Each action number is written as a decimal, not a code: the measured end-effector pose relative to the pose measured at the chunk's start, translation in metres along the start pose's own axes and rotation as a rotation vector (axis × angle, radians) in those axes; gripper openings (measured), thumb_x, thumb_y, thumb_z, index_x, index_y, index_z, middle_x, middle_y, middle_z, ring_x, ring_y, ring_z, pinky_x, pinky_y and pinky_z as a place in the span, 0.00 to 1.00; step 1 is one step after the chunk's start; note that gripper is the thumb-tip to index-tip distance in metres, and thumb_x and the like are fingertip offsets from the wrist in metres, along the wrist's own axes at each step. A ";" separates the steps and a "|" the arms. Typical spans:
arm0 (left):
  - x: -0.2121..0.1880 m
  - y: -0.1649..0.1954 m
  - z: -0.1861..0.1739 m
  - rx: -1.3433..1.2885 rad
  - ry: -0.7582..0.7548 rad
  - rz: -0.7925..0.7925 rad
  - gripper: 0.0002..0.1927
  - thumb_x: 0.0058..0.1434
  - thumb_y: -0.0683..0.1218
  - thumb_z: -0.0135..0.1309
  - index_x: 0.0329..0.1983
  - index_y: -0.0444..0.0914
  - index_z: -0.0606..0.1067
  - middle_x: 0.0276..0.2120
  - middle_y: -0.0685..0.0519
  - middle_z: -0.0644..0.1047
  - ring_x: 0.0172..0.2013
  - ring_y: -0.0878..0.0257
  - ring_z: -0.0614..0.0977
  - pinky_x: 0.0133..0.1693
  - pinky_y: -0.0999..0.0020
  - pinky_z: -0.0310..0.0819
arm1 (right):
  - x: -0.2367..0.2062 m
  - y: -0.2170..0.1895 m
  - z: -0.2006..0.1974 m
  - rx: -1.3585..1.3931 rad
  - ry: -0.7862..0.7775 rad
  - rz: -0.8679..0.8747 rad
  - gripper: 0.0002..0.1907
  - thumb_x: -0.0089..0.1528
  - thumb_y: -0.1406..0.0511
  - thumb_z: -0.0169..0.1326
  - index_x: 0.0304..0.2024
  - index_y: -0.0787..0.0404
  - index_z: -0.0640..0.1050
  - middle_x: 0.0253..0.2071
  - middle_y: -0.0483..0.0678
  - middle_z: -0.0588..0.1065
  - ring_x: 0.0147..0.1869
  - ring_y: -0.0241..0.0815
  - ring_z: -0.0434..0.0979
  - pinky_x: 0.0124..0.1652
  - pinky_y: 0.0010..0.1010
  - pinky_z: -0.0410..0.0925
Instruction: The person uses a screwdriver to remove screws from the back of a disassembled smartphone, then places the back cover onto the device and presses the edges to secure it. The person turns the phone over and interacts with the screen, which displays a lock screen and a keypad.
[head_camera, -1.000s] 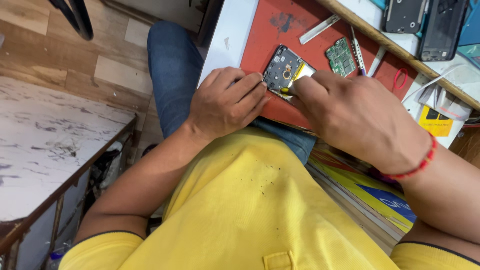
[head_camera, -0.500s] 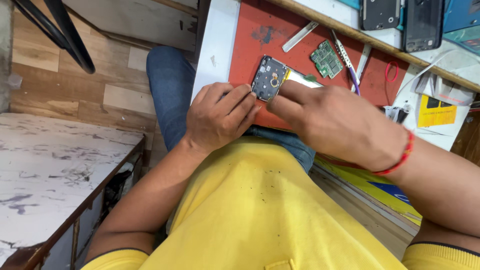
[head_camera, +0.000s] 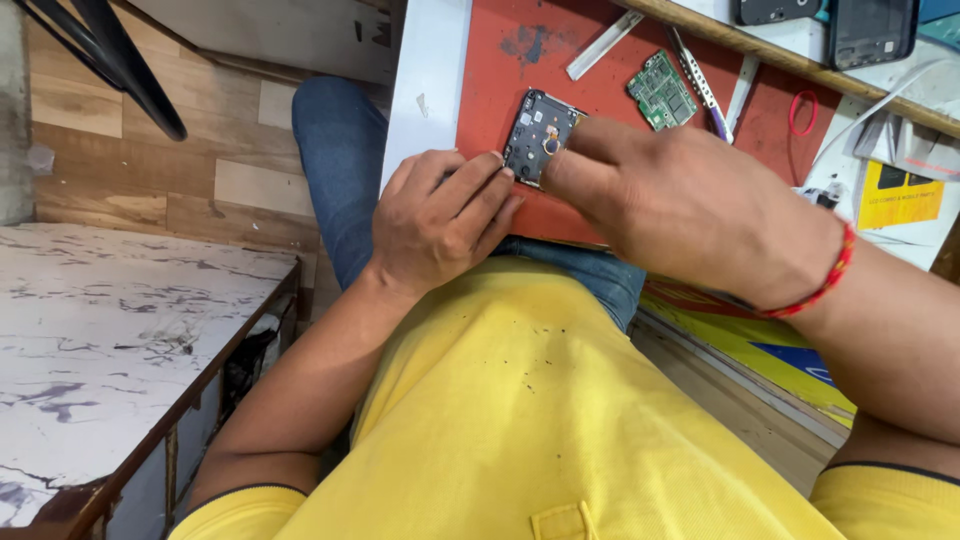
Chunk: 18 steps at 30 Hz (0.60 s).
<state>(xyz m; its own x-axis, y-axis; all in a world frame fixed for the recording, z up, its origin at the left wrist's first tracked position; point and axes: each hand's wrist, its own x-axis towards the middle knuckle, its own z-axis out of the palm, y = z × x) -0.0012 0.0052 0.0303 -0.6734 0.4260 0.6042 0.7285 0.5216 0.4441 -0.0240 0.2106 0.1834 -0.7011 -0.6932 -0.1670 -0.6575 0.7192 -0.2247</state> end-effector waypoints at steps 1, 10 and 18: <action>0.000 0.000 0.000 -0.001 -0.001 -0.004 0.10 0.65 0.47 0.65 0.45 0.37 0.83 0.47 0.55 0.80 0.42 0.60 0.77 0.44 0.65 0.74 | 0.001 -0.001 0.000 -0.074 -0.021 0.023 0.07 0.64 0.66 0.58 0.41 0.61 0.73 0.37 0.51 0.73 0.28 0.50 0.76 0.25 0.37 0.69; -0.001 -0.001 0.001 -0.010 0.000 -0.004 0.09 0.66 0.47 0.65 0.44 0.37 0.83 0.47 0.55 0.80 0.41 0.61 0.77 0.43 0.65 0.73 | 0.000 0.001 0.004 0.014 0.027 -0.029 0.09 0.59 0.70 0.56 0.40 0.64 0.71 0.34 0.53 0.72 0.30 0.54 0.77 0.26 0.41 0.69; -0.001 0.000 0.001 -0.005 -0.002 -0.009 0.10 0.65 0.47 0.65 0.44 0.37 0.83 0.47 0.55 0.80 0.41 0.60 0.77 0.42 0.65 0.73 | 0.004 -0.008 0.002 0.049 0.037 0.042 0.08 0.60 0.73 0.55 0.41 0.66 0.70 0.31 0.54 0.71 0.30 0.56 0.76 0.26 0.42 0.68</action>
<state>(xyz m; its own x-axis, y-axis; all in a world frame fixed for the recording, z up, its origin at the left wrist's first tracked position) -0.0006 0.0056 0.0286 -0.6800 0.4229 0.5989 0.7232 0.5215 0.4529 -0.0212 0.2025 0.1830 -0.7381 -0.6595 -0.1423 -0.6136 0.7438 -0.2650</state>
